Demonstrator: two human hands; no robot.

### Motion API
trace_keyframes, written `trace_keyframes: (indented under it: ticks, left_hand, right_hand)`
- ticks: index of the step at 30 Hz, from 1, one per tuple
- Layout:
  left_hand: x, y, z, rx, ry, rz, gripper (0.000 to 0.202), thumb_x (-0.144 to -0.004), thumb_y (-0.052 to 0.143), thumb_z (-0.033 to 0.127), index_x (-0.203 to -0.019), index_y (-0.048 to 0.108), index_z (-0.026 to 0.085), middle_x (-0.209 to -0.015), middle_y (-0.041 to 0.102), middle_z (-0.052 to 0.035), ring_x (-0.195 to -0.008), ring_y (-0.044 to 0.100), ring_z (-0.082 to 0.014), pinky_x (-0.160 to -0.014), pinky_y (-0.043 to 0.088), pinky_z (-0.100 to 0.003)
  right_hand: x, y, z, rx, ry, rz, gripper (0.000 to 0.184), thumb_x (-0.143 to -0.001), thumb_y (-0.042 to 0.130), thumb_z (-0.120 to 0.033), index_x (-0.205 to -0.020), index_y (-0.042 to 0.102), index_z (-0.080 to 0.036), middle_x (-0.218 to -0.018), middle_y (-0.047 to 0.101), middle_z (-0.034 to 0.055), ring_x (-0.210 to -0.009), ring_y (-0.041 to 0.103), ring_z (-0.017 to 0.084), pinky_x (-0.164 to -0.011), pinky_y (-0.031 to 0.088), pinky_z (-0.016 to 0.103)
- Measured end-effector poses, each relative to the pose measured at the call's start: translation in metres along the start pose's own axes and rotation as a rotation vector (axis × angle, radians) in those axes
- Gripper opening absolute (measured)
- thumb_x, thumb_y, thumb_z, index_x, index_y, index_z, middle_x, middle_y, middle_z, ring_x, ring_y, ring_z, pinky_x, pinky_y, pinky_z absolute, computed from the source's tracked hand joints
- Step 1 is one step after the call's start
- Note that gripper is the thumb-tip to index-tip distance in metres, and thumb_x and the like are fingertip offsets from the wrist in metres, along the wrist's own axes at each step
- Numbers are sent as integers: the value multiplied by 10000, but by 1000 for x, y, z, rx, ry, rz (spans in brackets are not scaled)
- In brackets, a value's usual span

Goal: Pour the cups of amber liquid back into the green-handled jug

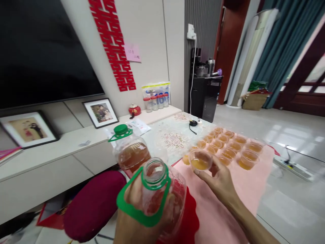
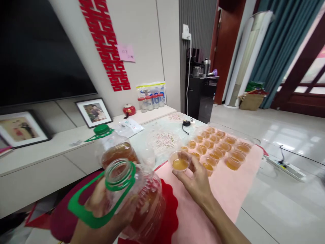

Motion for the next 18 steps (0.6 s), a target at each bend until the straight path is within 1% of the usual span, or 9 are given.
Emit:
trace_keyframes:
  ticks: [1,3,5,6,9,11,13,15,18]
  left_hand:
    - [-1,2,1,23,-36,-31,193,-815,655,403,-912,646,236,-868,741,-5,-714,696,-165,-649,614,-267]
    - [-3,6,0,63,-120,-84,220,-805,619,432,-915,637,242,-886,731,-3,-713,684,-164,-631,605,-271]
    - [-5,8,2,45,-152,-95,235,-787,603,427,-945,638,257,-889,729,5,-722,684,-167,-633,599,-275]
    - [-6,7,6,19,-138,-86,216,-785,594,410,-938,636,264,-870,728,13,-710,679,-164,-621,588,-270]
    - [-12,3,24,-79,-11,-31,99,-789,545,336,-788,599,253,-789,713,24,-673,644,-153,-618,556,-270]
    - [-14,1,32,-101,47,-4,95,-792,533,313,-739,565,240,-767,700,17,-652,624,-148,-608,537,-270]
    - [-16,0,33,-78,40,-2,97,-786,549,316,-730,538,238,-724,670,18,-609,599,-139,-549,498,-250]
    - [-16,1,29,-46,12,-15,101,-772,572,323,-733,530,240,-700,648,24,-585,585,-134,-507,469,-238]
    - [-16,1,26,-32,27,-1,60,-753,592,298,-771,577,243,-743,670,22,-633,623,-148,-564,520,-261]
  right_hand:
    - [-6,2,-18,55,-77,-23,518,-779,829,-391,-1247,662,-243,-1261,718,95,-1170,697,300,-1020,583,524]
    - [-15,7,-57,175,-270,-51,512,-811,822,-364,-1284,647,-272,-1247,721,70,-1148,703,282,-985,600,492]
    - [-21,15,-96,268,-475,-78,513,-846,804,-342,-1322,622,-287,-1245,716,53,-1133,705,255,-956,612,433]
    - [-22,19,-112,305,-561,-93,513,-860,794,-329,-1337,610,-280,-1245,713,52,-1129,704,244,-953,612,408]
    - [-25,33,-151,399,-760,-128,494,-888,763,-287,-1350,596,-233,-1254,706,74,-1140,694,236,-960,607,373]
    - [-24,41,-167,430,-854,-150,500,-894,748,-265,-1364,584,-210,-1282,694,97,-1173,681,248,-975,602,379]
    - [-23,47,-179,438,-927,-167,515,-894,741,-245,-1378,572,-197,-1309,680,117,-1206,666,260,-996,595,391]
    - [-22,53,-187,439,-976,-193,534,-898,732,-228,-1400,553,-196,-1323,670,126,-1224,658,266,-1014,589,404]
    - [-22,60,-196,445,-1031,-224,544,-907,703,-209,-1423,530,-213,-1319,670,119,-1226,659,272,-1030,582,435]
Point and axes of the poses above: each hand's wrist, its own x-axis away from the middle knuckle, its own y-axis out of the palm, z = x × y, the point moved 8 cm from there along -x, towards the middle knuckle
